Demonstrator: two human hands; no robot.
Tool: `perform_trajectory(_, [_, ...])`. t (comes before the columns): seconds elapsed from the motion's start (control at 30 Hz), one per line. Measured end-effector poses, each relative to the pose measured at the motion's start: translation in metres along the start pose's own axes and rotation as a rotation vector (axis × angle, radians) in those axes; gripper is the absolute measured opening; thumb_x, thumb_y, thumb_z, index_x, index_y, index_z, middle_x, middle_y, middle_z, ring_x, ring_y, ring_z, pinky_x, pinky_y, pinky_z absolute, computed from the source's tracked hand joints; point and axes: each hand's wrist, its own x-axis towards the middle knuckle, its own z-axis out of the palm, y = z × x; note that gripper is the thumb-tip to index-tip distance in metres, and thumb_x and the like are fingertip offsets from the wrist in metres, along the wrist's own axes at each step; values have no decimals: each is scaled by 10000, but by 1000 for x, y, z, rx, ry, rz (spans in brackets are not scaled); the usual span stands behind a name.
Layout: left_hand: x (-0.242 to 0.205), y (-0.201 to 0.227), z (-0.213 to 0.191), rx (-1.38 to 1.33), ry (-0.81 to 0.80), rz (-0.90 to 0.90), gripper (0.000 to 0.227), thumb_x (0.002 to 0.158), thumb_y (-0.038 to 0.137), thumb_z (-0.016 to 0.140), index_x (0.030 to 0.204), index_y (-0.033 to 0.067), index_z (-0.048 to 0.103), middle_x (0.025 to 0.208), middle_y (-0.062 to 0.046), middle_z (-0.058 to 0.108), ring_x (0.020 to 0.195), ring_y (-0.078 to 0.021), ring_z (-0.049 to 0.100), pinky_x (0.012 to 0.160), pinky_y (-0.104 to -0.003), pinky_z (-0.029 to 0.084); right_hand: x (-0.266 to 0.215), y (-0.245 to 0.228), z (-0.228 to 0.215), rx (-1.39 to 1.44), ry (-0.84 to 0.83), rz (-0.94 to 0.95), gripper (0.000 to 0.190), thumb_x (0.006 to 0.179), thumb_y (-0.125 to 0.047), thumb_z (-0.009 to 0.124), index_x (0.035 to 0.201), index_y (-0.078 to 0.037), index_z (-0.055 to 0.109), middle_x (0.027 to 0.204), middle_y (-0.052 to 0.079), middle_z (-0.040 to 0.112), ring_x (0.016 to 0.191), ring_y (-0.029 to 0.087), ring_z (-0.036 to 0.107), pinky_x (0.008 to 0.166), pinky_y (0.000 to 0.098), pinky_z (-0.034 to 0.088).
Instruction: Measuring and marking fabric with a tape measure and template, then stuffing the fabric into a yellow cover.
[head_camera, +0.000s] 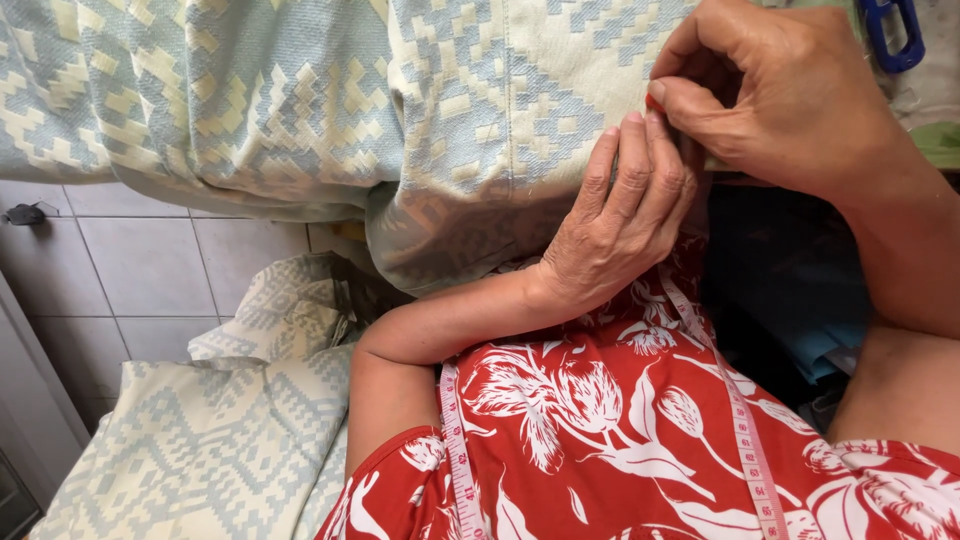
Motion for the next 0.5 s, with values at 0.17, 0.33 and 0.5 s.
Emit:
perform_trajectory(0.17, [1,0,-1,13,5,3,400,1054,37,330,1183,-2,707,1201,-196,669,1160,-321,655,1044,-404,544,5,5,-2,-62,-42,-77,45,1039,49,726,1051,9,709,903,101,702,780,200,638,721,339,464])
perform_trajectory(0.33, [-1,0,-1,9,-6,33,448,1047,33,294,1196,-22,713,1208,-206,664,1173,-339,648,1065,-433,526,0,4,-1,-206,-7,-207,91,1100,21,735,1076,14,648,924,160,684,799,328,644,743,426,465])
perform_trajectory(0.5, [3,-6,1,-174,17,4,347,1061,19,361,1266,-17,639,1207,-231,673,1188,-353,672,1085,-438,552,-65,185,9,143,29,224,279,1185,23,480,1424,90,609,1044,129,583,512,93,275,378,272,102])
